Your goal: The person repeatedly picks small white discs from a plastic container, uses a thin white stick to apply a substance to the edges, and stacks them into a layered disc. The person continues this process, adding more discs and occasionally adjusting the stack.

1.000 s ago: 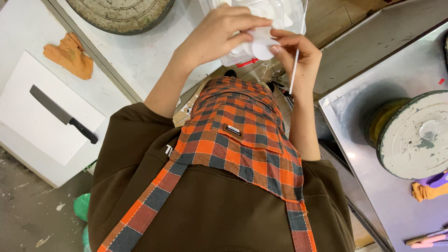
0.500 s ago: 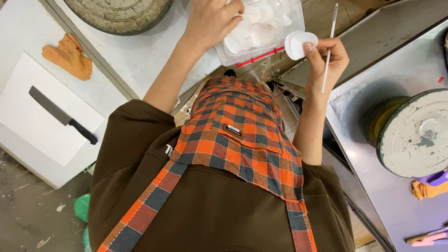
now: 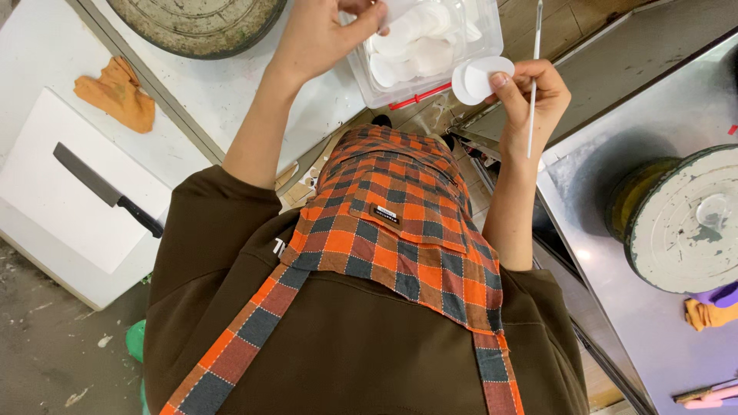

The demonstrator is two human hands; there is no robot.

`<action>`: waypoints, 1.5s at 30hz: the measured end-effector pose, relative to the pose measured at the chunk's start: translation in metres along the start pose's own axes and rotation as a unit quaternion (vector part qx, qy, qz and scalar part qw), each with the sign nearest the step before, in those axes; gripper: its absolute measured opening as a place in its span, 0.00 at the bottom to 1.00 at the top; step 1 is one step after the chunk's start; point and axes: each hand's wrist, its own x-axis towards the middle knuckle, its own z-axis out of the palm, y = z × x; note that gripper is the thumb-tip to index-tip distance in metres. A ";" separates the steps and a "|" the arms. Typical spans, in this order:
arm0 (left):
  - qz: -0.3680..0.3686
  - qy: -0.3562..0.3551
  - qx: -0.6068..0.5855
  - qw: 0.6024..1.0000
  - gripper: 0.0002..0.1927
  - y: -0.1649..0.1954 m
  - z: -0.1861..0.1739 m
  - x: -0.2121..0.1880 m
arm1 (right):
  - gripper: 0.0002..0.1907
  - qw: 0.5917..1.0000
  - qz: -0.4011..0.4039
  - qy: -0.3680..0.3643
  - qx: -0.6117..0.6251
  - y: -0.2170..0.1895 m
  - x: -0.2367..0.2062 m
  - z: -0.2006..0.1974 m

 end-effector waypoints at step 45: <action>-0.027 0.014 -0.159 0.987 0.11 0.061 0.037 -0.002 | 0.07 0.998 -0.019 -0.052 -0.037 -0.023 -0.007 0.026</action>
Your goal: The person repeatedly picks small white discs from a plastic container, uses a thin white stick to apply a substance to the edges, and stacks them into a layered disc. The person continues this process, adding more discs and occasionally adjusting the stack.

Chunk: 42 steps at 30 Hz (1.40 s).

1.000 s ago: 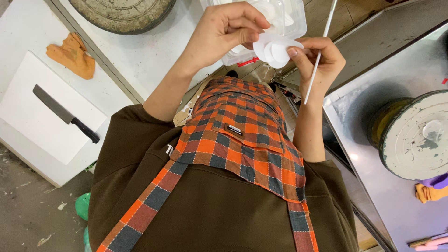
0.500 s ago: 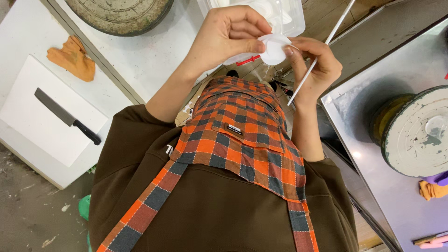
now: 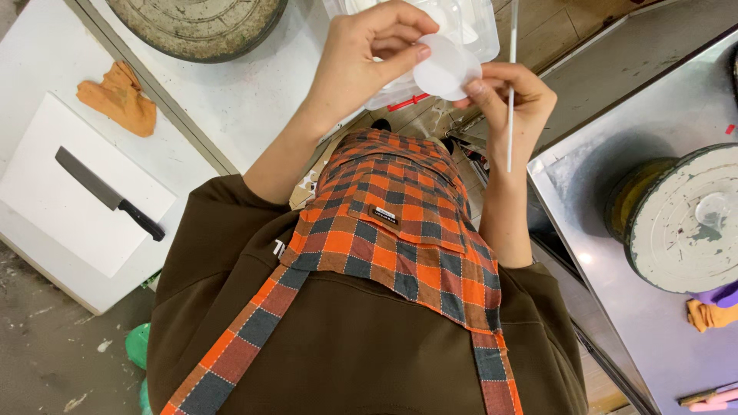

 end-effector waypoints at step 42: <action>-0.029 -0.137 -0.339 0.930 0.15 0.009 0.036 -0.005 | 0.16 0.914 -0.008 -0.082 0.397 0.025 -0.020 0.001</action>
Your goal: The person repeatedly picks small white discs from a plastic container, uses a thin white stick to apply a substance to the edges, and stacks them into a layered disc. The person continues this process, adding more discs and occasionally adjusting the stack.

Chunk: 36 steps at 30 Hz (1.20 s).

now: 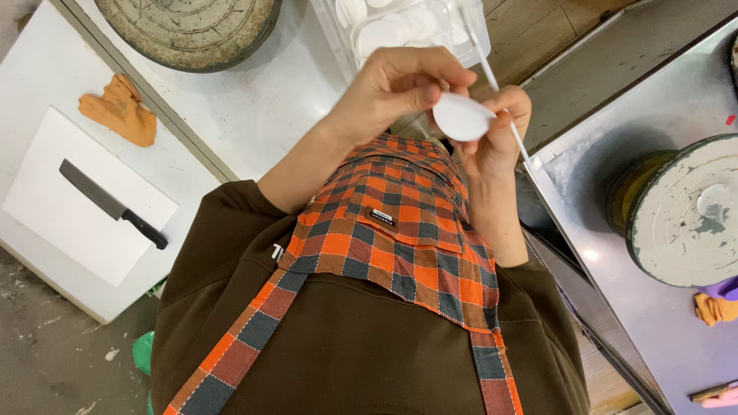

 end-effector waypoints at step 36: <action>0.123 -0.045 0.233 0.964 0.24 0.005 0.043 0.012 | 0.14 0.684 -0.355 -0.058 -0.634 -0.080 -0.026 0.040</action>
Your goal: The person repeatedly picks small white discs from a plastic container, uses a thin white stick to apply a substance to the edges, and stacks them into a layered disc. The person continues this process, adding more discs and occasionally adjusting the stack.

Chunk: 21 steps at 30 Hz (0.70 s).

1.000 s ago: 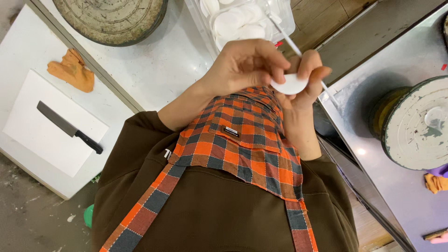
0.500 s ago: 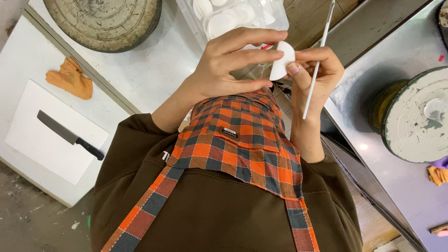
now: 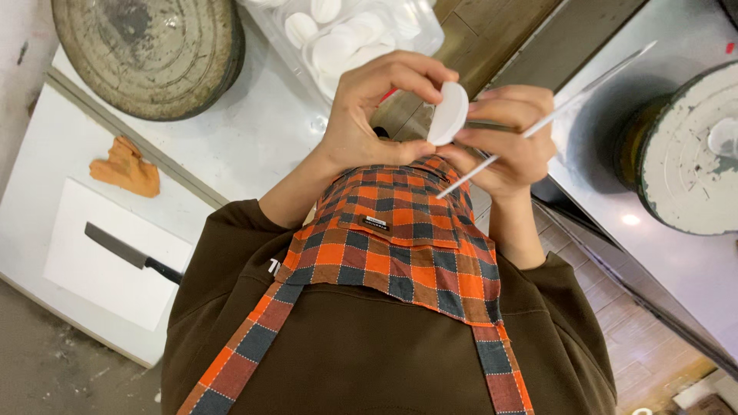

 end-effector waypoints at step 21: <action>-0.223 -0.036 -0.386 0.895 0.21 -0.076 0.213 0.045 | 0.23 0.940 0.271 0.189 -0.083 0.037 -0.148 -0.302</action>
